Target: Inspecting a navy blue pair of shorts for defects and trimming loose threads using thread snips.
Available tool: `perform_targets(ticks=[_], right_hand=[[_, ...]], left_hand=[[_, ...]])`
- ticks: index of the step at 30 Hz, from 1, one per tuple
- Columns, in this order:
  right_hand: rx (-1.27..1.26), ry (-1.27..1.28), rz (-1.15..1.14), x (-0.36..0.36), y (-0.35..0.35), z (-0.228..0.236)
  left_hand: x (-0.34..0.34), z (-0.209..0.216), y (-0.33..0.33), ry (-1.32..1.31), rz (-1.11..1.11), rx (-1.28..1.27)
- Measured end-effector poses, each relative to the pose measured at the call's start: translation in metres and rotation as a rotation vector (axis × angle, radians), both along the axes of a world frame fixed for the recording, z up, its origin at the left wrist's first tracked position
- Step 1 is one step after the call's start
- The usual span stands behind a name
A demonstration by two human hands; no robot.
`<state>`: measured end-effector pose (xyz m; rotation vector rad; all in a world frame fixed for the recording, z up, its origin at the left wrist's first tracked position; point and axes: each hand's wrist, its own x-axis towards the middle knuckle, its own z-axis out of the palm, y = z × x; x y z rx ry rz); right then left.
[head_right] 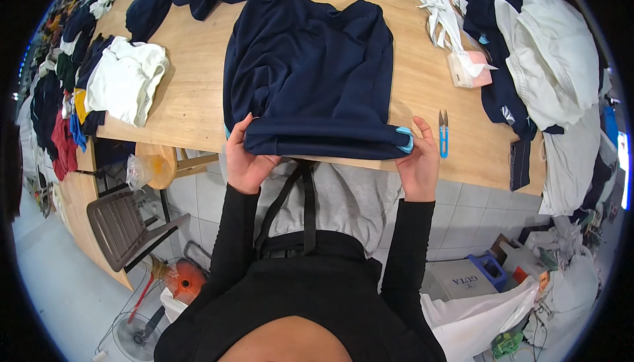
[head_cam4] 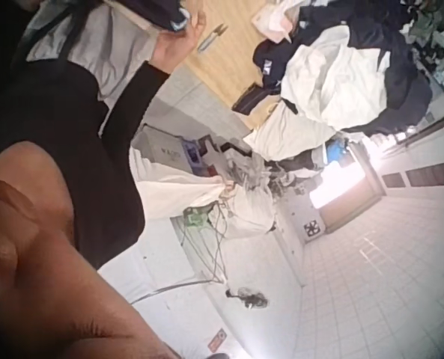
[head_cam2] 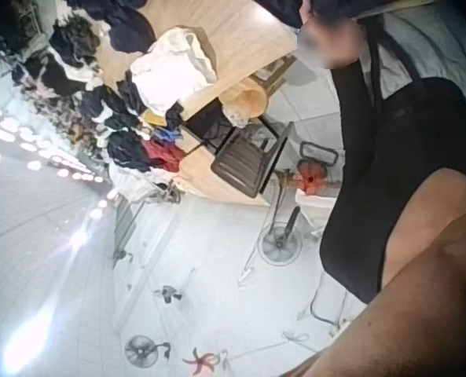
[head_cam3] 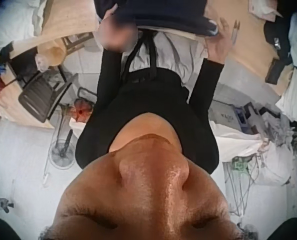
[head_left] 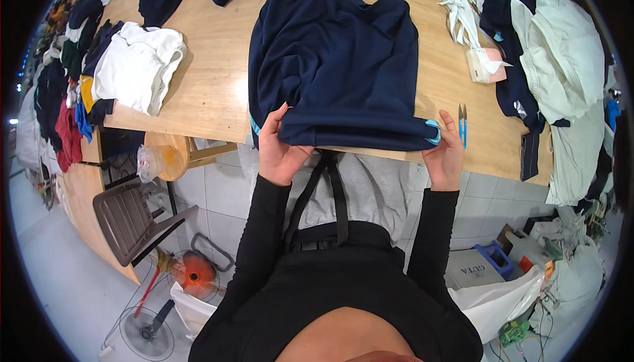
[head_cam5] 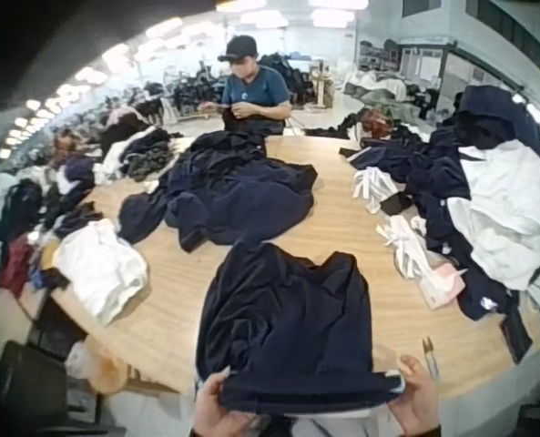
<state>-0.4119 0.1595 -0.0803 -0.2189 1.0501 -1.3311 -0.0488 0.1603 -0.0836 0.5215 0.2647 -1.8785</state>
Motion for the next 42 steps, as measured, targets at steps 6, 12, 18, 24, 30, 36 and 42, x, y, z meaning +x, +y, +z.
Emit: perform_targets(ticks=[6, 12, 18, 24, 30, 36, 42], right_hand=[[-0.204, -0.226, 0.097, -0.02, -0.004, -0.046], [-0.348, -0.414, 0.124, -0.021, -0.007, -0.077], [-0.297, -0.386, 0.111, -0.015, -0.011, -0.068], [-0.283, -0.343, 0.117, -0.009, -0.016, -0.059], [-0.284, -0.341, 0.103, -0.009, -0.018, -0.063], [-0.291, -0.349, 0.108, -0.008, -0.018, -0.06], [-0.299, -0.353, 0.119, -0.01, -0.019, -0.061]], left_hand=[[-0.01, 0.002, 0.007, -0.21, -0.047, 0.046], [0.002, -0.04, 0.02, -0.07, -0.041, -0.126], [-0.022, -0.018, 0.01, 0.153, 0.007, -0.38], [-0.042, 0.011, 0.006, 0.0, -0.047, -0.37], [-0.044, 0.014, 0.005, -0.023, -0.062, -0.356], [-0.043, 0.012, 0.005, -0.057, -0.068, -0.341], [-0.044, 0.007, 0.007, -0.054, -0.079, -0.345]])
